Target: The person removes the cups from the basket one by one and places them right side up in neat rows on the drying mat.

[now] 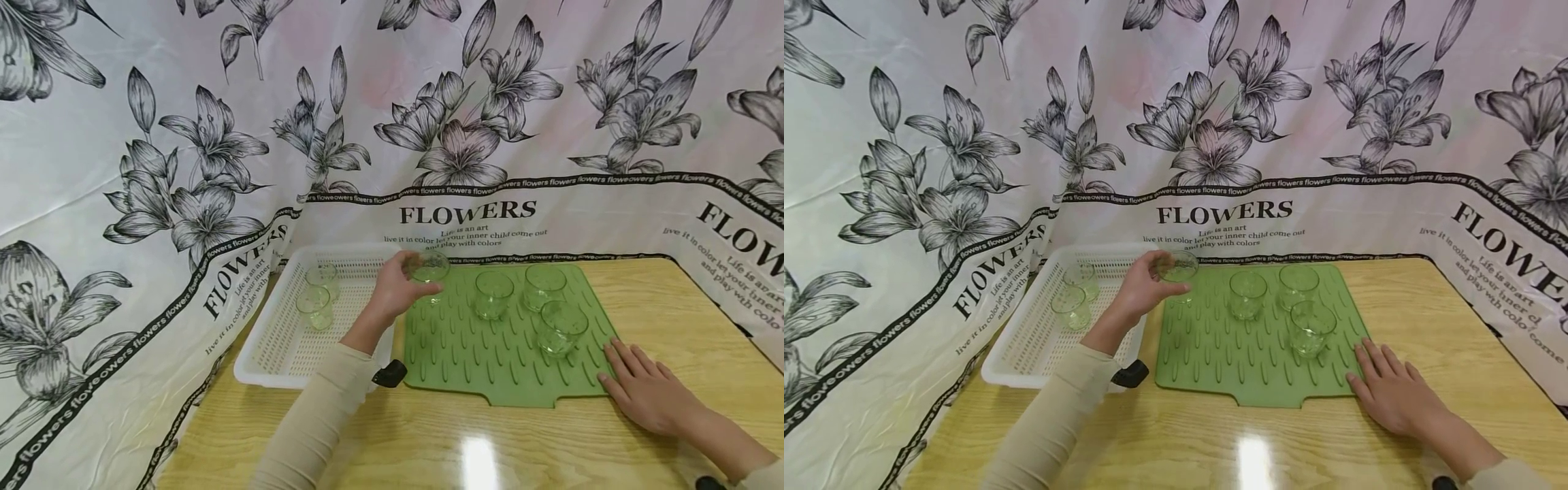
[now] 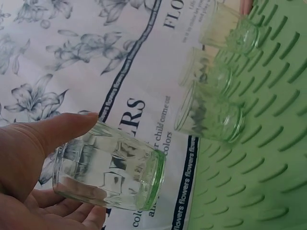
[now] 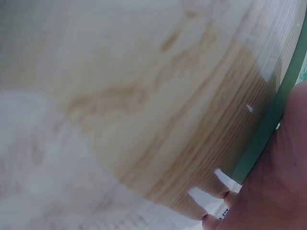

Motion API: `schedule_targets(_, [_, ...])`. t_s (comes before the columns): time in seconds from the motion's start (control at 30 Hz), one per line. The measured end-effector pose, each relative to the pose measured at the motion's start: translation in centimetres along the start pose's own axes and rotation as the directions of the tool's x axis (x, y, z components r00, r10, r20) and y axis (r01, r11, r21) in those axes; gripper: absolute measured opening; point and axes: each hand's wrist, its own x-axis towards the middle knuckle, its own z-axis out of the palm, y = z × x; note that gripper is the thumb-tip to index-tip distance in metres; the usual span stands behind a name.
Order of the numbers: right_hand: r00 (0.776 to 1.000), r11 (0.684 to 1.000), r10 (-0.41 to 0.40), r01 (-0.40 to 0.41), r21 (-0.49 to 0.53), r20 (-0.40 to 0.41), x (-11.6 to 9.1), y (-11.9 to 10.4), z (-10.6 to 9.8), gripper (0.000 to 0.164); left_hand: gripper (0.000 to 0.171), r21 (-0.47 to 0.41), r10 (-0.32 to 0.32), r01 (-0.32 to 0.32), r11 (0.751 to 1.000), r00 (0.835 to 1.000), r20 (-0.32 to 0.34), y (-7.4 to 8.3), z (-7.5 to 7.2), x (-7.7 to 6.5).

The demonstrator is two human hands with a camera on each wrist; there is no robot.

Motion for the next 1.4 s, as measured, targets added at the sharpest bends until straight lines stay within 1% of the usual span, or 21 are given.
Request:
schedule_targets(0.13, [1.000,1.000,0.001,-0.001,-0.006,-0.003,0.1,-0.1,-0.2,0.071,0.080,-0.030,0.008,-0.008,1.000,1.000,0.006,0.0,0.7,0.0])
schedule_targets(0.2, [1.000,1.000,0.002,-0.002,-0.007,-0.004,0.1,-0.2,-0.2,0.071,0.082,-0.042,0.006,-0.006,0.999,1.000,0.012,0.0,1.1,-0.1])
schedule_targets(0.33, [1.000,1.000,0.001,-0.001,-0.004,-0.008,0.1,-0.2,-0.2,0.071,0.087,-0.042,-0.013,0.014,0.999,0.999,0.030,-0.2,1.8,-0.3])
schedule_targets(0.43, [1.000,1.000,0.000,0.000,-0.003,-0.011,0.0,-0.2,-0.1,0.070,0.087,-0.032,-0.023,0.024,0.999,0.999,0.040,-0.3,2.4,-0.4])
schedule_targets(0.67, [1.000,1.000,0.001,-0.001,0.001,-0.003,0.1,0.0,0.1,0.071,0.087,-0.065,-0.022,0.026,0.998,0.997,0.069,-0.7,3.8,-0.8])
schedule_targets(0.8, [1.000,1.000,-0.001,0.001,-0.002,-0.006,0.0,0.0,0.2,0.071,0.087,-0.053,-0.013,0.017,0.998,0.997,0.076,-0.8,4.6,-0.9])
schedule_targets(1.07, [1.000,1.000,0.002,-0.002,0.012,-0.006,0.0,0.2,0.3,0.072,0.085,-0.055,-0.002,0.008,0.998,0.994,0.106,-0.5,5.7,-1.1])
schedule_targets(1.27, [1.000,1.000,0.002,-0.002,0.018,-0.001,0.0,0.4,0.3,0.072,0.084,-0.030,-0.012,0.015,0.999,0.994,0.107,-0.3,6.9,-1.0])
schedule_targets(1.4, [1.000,1.000,0.001,-0.001,0.008,0.000,0.1,0.2,0.0,0.071,0.085,-0.011,-0.031,0.032,0.999,0.994,0.100,-0.3,7.7,-1.0])
